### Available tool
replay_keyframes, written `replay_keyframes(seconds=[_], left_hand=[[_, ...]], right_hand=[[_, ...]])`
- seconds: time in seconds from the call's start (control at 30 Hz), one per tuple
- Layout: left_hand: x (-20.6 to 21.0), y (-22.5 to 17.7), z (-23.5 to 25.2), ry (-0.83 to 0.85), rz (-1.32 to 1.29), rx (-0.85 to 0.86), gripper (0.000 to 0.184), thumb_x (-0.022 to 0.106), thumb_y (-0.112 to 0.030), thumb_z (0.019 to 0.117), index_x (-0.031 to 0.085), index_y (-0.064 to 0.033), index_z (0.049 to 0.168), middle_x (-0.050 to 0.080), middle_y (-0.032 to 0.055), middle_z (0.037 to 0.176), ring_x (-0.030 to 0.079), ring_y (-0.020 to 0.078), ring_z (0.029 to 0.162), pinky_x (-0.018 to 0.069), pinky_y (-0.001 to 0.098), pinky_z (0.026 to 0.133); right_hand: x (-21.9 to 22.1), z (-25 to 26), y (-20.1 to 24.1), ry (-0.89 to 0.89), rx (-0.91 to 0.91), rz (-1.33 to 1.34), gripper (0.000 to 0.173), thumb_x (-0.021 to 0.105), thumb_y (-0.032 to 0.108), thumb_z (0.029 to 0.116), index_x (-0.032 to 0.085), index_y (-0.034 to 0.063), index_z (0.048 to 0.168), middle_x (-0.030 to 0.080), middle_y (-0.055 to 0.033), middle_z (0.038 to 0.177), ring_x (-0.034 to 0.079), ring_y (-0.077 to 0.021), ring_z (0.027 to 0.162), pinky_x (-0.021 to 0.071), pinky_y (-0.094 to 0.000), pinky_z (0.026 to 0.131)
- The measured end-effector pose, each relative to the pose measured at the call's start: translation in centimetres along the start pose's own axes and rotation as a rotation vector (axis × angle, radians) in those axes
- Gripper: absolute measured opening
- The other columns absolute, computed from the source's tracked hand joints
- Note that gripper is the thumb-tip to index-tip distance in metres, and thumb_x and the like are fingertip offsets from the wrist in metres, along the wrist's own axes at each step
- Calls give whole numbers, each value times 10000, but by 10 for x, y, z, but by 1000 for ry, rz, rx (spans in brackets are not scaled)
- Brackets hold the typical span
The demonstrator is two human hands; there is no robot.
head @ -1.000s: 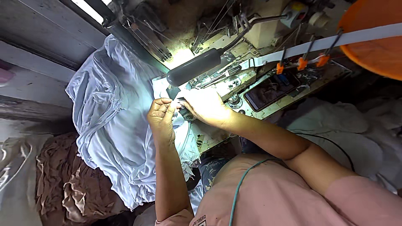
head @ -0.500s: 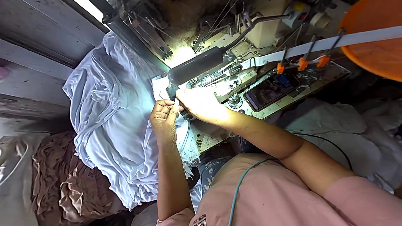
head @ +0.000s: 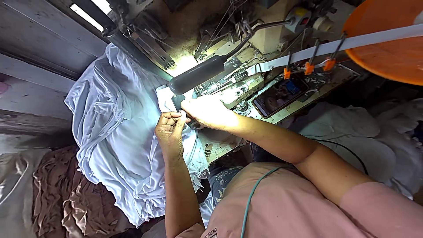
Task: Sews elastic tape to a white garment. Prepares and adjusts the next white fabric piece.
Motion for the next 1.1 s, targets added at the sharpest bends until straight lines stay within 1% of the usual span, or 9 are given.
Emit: replay_keyframes(seconds=[0.17,0.3,0.37,0.47,0.6,0.67,0.83,0.97,1.1], left_hand=[[-27,1,-7,-96,22,155,201,579,17,974,638,-146,1077,738,-81,924,710,65,856,597,274,807],[-69,14,-18,-401,-55,121,207,469,-2,1026,618,-145,1026,718,-66,882,691,71,809,583,266,774],[-81,28,-22,-507,-105,30,204,416,-29,1051,585,-143,1050,704,-57,888,679,68,782,581,251,736],[-85,58,-29,-473,-51,-61,168,388,-58,1067,522,-103,1158,693,-57,991,686,66,852,588,265,782],[-82,72,-33,-346,53,-109,137,468,-70,1041,577,-98,1120,678,-91,932,674,43,844,578,263,816],[-82,72,-35,-318,61,-111,129,502,-54,1028,594,-102,1105,676,-98,915,668,34,839,574,256,820],[-81,75,-34,-292,59,-97,134,533,-29,1017,605,-102,1103,681,-103,912,665,21,844,570,242,830],[-76,72,-33,-296,98,-130,129,546,-11,1006,593,-86,1100,668,-106,916,655,-2,844,562,215,816],[-76,74,-32,-291,97,-124,126,548,-7,1005,592,-74,1103,667,-96,927,655,0,853,560,213,822]], right_hand=[[-11,-51,4,-241,10,2,224,598,210,1016,695,27,931,629,-102,749,657,-259,668,507,-382,531],[11,-117,-26,-64,213,-16,266,658,246,966,661,-1,868,621,-132,737,653,-280,598,512,-406,490],[21,-132,-36,15,260,-58,313,653,274,970,648,-8,835,620,-145,710,670,-314,640,523,-430,527],[28,-135,-43,-42,180,-128,288,643,255,971,658,4,830,609,-137,719,661,-319,687,527,-416,564],[18,-139,-40,-161,-2,-108,246,617,225,1007,732,12,1054,702,-159,996,683,-318,967,540,-444,844],[6,-149,-36,-193,-59,-59,238,596,197,1026,735,15,1090,715,-161,1055,686,-309,1030,543,-432,888],[-33,-196,-46,-179,37,-62,236,579,164,1029,726,-18,1059,740,-172,1039,744,-264,900,615,-363,742],[-65,-228,-72,-166,211,-221,275,590,184,1022,708,-57,1081,729,-224,1107,742,-325,805,574,-417,577],[-75,-241,-81,-183,235,-270,295,559,209,1041,672,-62,1007,723,-236,1141,733,-317,758,549,-395,549]])
Point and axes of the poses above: each hand's wrist, its own z-axis towards the middle knuckle, its own x-axis out of the palm, y = z × x, the point moved 4 cm from there along z, towards the middle knuckle
